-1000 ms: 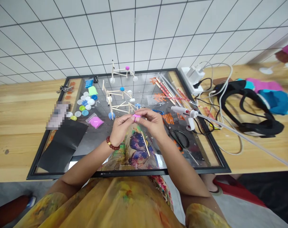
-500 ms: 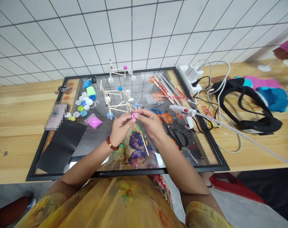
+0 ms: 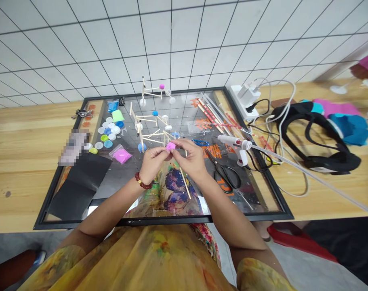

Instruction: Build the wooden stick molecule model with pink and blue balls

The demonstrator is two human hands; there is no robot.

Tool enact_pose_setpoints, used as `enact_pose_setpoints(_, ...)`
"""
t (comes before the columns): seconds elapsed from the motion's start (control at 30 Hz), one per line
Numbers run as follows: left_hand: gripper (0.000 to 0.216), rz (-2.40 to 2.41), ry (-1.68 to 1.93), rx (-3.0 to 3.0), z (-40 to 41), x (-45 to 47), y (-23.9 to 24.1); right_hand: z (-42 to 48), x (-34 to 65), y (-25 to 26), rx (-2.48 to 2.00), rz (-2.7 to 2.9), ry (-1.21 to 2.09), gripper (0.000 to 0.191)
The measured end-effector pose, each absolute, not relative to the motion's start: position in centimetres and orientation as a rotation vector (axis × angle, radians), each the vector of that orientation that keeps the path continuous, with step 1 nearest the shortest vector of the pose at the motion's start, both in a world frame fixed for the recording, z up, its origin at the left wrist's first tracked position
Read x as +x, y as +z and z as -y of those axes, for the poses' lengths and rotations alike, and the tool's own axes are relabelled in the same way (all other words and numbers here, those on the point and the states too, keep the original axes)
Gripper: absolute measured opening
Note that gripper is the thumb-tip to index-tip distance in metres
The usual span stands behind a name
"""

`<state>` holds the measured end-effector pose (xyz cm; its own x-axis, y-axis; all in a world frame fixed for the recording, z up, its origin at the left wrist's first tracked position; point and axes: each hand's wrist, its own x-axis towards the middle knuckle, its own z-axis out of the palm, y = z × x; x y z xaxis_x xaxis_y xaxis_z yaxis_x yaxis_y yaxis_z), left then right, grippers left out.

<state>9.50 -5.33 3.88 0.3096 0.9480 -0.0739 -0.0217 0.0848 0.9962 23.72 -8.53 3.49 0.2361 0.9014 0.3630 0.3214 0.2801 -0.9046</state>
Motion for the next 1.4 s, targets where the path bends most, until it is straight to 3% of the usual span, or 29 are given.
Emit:
enact_pose_setpoints(0.3, 0.023, -0.934, 0.992, 1.274, 5.5, 9.4, 4.3, 8.3, 24.2, 3.3, -1.19, 1.149, 0.879, 0.026)
enact_pose_setpoints(0.5, 0.041, -0.794, 1.072, 0.865, 5.6, 9.9, 4.4, 8.7, 24.0, 4.3, -1.13, 1.369, 0.721, 0.021)
enact_pose_setpoints(0.67, 0.032, -0.784, 1.051, 0.791, 5.4, 9.9, 4.7, 8.7, 24.0, 4.4, -1.117, 1.422, 0.633, 0.02)
enact_pose_setpoints(1.13, 0.033, -0.792, 1.041, 0.709, 5.2, 9.9, 4.8, 8.6, 23.8, 3.7, -1.149, 1.395, 0.591, 0.016)
enact_pose_setpoints(1.4, 0.038, -0.738, 1.082, 0.72, 5.6, 10.1, 4.5, 8.2, 23.6, 2.8, -1.081, 1.072, 0.899, 0.015)
